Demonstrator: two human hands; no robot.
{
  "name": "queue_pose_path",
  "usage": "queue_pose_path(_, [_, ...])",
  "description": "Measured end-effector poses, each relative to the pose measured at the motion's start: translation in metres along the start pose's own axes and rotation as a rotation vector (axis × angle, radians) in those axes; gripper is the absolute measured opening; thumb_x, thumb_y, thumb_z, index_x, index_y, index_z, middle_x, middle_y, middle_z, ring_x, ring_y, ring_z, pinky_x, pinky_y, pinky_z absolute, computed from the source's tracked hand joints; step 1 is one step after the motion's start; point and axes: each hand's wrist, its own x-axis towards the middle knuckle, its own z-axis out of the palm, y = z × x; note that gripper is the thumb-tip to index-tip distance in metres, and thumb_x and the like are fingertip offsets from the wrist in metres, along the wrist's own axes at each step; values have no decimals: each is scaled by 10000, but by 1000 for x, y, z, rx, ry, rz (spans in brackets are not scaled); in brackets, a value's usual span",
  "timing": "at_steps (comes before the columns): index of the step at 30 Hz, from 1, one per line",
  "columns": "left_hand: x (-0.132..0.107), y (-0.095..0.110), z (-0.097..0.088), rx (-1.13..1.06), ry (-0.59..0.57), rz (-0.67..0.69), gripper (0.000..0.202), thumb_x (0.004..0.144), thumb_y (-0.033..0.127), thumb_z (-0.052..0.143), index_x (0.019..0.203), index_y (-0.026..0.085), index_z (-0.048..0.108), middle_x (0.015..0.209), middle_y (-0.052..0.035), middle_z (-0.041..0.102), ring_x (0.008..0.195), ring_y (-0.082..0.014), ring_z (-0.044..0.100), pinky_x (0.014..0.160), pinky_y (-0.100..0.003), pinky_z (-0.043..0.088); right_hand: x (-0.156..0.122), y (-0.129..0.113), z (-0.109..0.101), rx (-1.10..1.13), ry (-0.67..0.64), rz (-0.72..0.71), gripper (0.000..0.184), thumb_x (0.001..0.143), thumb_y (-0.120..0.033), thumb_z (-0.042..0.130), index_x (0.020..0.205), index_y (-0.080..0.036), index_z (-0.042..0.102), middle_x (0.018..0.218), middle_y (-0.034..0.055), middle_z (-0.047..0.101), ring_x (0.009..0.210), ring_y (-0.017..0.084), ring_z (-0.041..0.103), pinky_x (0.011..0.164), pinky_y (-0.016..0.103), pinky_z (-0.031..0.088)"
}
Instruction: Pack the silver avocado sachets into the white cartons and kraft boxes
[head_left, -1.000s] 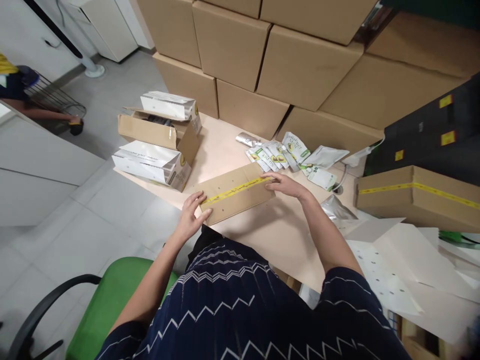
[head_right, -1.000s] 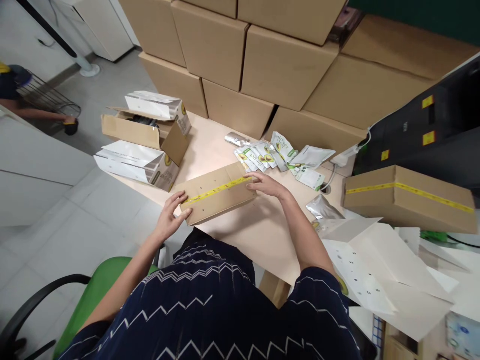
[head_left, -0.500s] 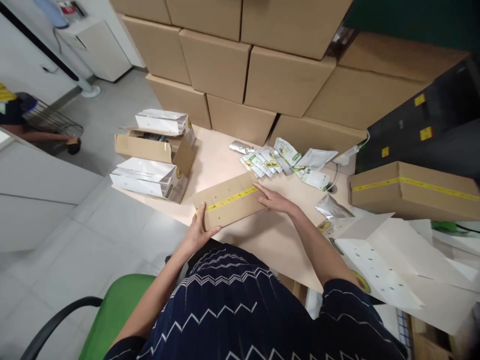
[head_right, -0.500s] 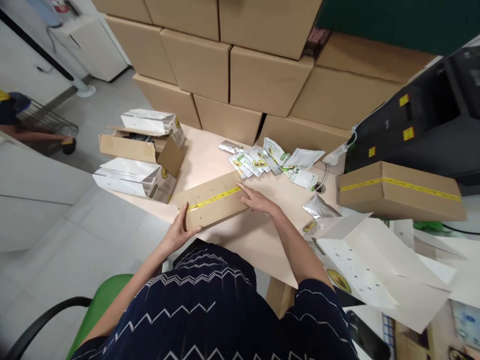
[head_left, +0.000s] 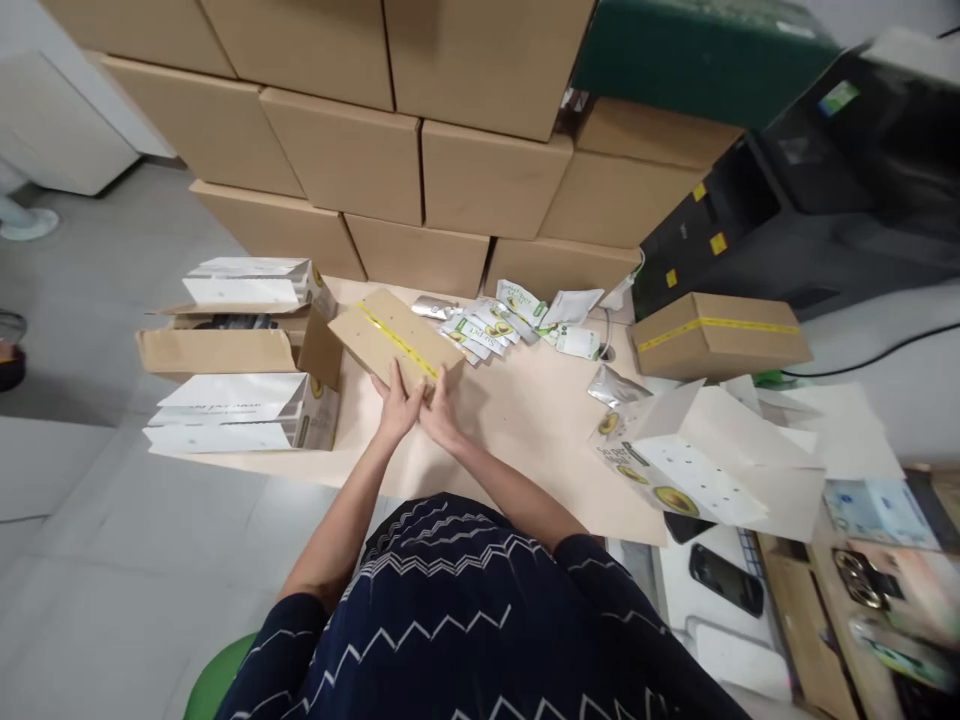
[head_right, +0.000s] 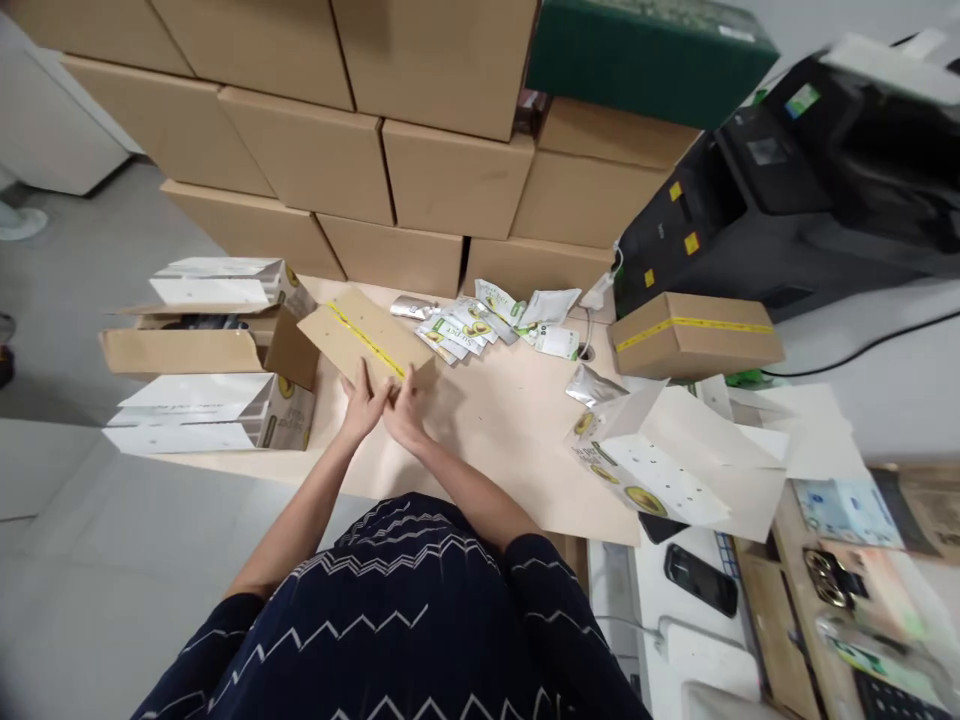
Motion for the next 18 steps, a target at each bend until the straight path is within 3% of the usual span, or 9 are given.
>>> queue_pose_path(3, [14,10,-11,81,10,68,750,785,549,704,1426,203,529,1689,-119,4,1547,-358,92,1244,-502,170,25,-22,21,117,173,165,827,977,-442,426,1614,-258,-67,1450,189,438,1336,321,473,1123,519,369])
queue_pose_path(6, [38,17,-32,245,-60,205,519,826,465,671,1294,241,661,1664,-102,196,1524,-353,210,1231,-523,189,42,-35,24,189,55,114,828,936,-387,539,1618,-336,73,1442,96,492,1357,278,441,1127,473,394])
queue_pose_path(8, [53,20,-40,396,-109,261,416,879,418,613,1247,243,696,1593,-136,365,1515,-362,234,1209,-606,152,46,-33,18,289,-52,88,767,935,-377,543,1601,-381,163,1374,42,560,1268,249,531,1051,443,477])
queue_pose_path(10, [64,21,-42,529,-104,323,388,928,379,548,1264,243,689,1559,-164,419,1500,-355,273,1182,-657,144,41,-25,5,379,-127,120,652,946,-364,521,1561,-376,304,1313,29,601,1075,211,650,912,388,555])
queue_pose_path(14, [77,22,-37,619,-49,399,407,976,365,474,1313,228,656,1578,-171,392,1446,-331,373,1173,-665,129,-14,-2,-41,295,-26,167,371,929,-348,549,1274,-257,652,1224,68,650,800,158,687,776,336,568])
queue_pose_path(16, [83,23,-36,619,-11,376,430,975,393,473,1331,225,646,1573,-142,412,1456,-382,316,1159,-699,104,-64,3,-76,191,153,143,323,915,-385,561,1174,-245,693,1191,75,662,776,169,681,773,355,569])
queue_pose_path(18, [90,24,-35,631,30,323,447,961,441,491,1348,268,633,1577,-78,421,1471,-457,203,1122,-756,98,-121,5,-120,81,432,158,352,907,-447,552,1176,-261,679,1215,84,645,782,187,682,770,371,575])
